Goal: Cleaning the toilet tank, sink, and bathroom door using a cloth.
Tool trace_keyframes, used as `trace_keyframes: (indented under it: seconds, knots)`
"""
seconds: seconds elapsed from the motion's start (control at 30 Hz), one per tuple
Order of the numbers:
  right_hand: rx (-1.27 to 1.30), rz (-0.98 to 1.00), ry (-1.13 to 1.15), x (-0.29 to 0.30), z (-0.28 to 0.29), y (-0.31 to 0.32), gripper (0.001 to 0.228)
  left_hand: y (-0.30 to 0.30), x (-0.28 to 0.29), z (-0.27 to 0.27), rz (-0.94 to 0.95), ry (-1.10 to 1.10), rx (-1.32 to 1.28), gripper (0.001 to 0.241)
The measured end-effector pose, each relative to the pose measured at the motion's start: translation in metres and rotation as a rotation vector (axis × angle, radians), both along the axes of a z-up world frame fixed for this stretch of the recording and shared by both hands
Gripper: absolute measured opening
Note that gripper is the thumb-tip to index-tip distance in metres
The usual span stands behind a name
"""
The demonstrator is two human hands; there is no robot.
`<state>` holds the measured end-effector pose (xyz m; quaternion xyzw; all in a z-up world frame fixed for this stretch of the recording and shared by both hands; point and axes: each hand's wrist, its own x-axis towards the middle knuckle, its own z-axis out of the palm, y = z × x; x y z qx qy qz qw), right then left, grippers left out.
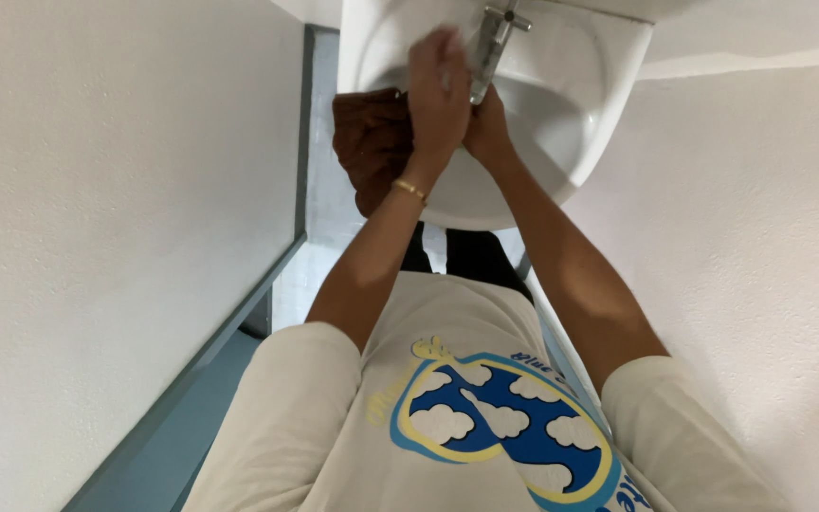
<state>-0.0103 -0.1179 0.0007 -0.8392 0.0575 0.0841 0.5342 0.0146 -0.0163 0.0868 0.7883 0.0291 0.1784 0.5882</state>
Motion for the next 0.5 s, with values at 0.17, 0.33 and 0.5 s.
trace_keyframes:
  seconds: [0.17, 0.33, 0.5]
  knots:
    - [-0.024, 0.036, 0.025, 0.001, 0.002, -0.003, 0.016, -0.026, 0.032, 0.004, -0.107, -0.062, 0.37, 0.059]
    - [-0.046, 0.072, 0.043, 0.006, 0.008, -0.006, 0.014, -0.029, 0.051, 0.012, -0.139, 0.021, 0.794, 0.052]
    - [-0.077, 0.099, 0.083, 0.002, 0.012, -0.014, 0.016, -0.014, 0.058, 0.024, -0.298, -0.08, 0.649, 0.021]
